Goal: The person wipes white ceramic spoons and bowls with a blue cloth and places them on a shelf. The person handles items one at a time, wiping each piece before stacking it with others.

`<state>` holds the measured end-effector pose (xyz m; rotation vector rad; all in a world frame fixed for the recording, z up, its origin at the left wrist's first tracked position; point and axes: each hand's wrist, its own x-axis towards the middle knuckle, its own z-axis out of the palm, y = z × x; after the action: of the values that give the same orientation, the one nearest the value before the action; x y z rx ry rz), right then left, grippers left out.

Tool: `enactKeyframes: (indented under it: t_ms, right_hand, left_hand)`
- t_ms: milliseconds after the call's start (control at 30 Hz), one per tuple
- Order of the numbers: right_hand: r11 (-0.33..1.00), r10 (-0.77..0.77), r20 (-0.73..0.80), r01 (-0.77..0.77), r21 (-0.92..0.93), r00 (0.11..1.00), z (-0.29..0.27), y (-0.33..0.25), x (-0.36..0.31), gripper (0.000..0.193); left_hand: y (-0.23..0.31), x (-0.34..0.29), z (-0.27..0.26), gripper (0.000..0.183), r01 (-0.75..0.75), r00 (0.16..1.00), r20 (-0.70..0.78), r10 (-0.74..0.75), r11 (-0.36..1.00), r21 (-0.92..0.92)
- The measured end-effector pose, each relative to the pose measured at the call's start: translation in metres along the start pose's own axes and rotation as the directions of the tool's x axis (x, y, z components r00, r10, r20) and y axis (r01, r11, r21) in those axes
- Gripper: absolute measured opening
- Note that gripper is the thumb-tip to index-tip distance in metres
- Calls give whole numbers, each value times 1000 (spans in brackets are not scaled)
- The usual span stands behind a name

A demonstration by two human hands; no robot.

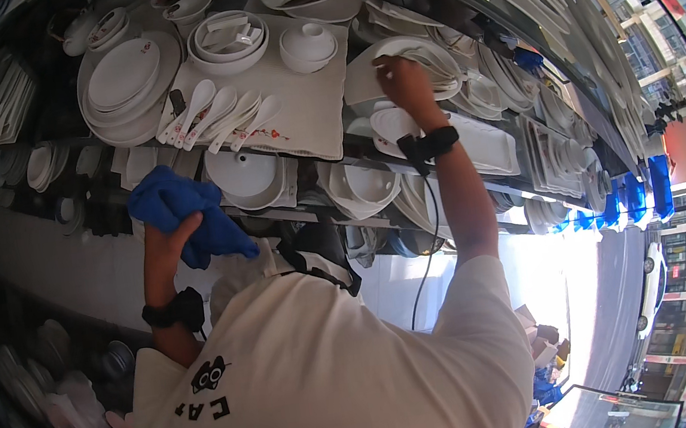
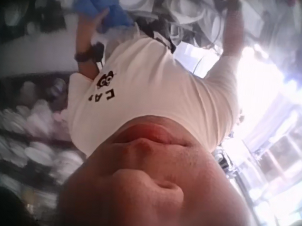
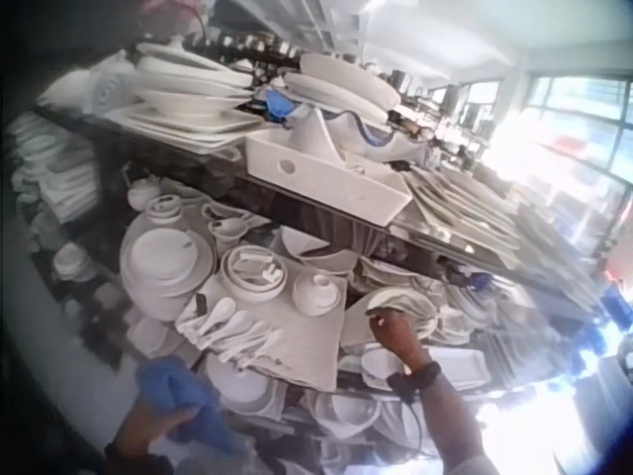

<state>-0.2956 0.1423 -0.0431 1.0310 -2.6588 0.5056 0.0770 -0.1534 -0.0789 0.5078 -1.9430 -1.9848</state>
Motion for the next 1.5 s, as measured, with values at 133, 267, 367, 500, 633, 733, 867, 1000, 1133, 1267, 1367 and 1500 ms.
enactKeyframes:
  t_ms: [133, 267, 367, 500, 633, 733, 867, 1000, 1133, 1267, 1367, 1500]
  right_hand:
    - [904, -317, 104, 267, 334, 943, 31, -116, -20, 21]
    - [865, -439, 138, 376, 331, 888, 56, -182, -38, 33]
    - [873, -448, 157, 393, 288, 880, 64, -197, -43, 34]
    - [898, -408, 138, 370, 239, 902, 71, -197, -48, 32]
    - [903, -343, -26, 337, 266, 939, 66, -195, -50, 24]
    - [917, -197, -153, 237, 321, 968, 56, -186, -46, 21]
    - [888, 7, -287, 126, 443, 958, 41, -167, -32, 19]
    - [739, 216, -30, -143, 658, 976, 16, -169, -37, 21]
    - [555, 163, 90, -167, 815, 982, -5, -188, -58, 19]
    - [356, 118, 150, -183, 916, 982, -12, -212, -87, 13]
    - [231, 79, 210, -223, 947, 975, -26, -241, -102, 14]
    - [285, -103, 345, -305, 909, 933, -22, -258, -118, 21]
  left_hand:
    - [-2, -4, 4, 53, 51, 999, 1, -52, 992, -111]
    - [-5, -8, 2, 56, 76, 997, 15, -75, 991, -109]
    - [-7, -12, 0, 55, 62, 998, -9, -63, 993, -105]
    - [-9, -16, -2, 54, 76, 996, -45, -82, 989, -124]
    - [-7, -16, -4, 54, 63, 997, -41, -70, 987, -149]
    - [-6, -16, -3, 54, 90, 995, -30, -97, 976, -197]
    - [0, -15, -1, 54, 119, 993, 9, -121, 962, -246]
    - [-8, -15, -4, 54, 73, 997, 20, -71, 960, -269]
    - [-2, -14, -6, 55, 81, 997, 37, -73, 952, -296]
    - [7, -18, -8, 55, 102, 995, 41, -93, 901, -421]
    - [0, -24, -11, 49, 101, 994, 19, -110, 818, -566]
    - [-9, -32, -16, 43, 83, 989, -17, -147, 647, -758]
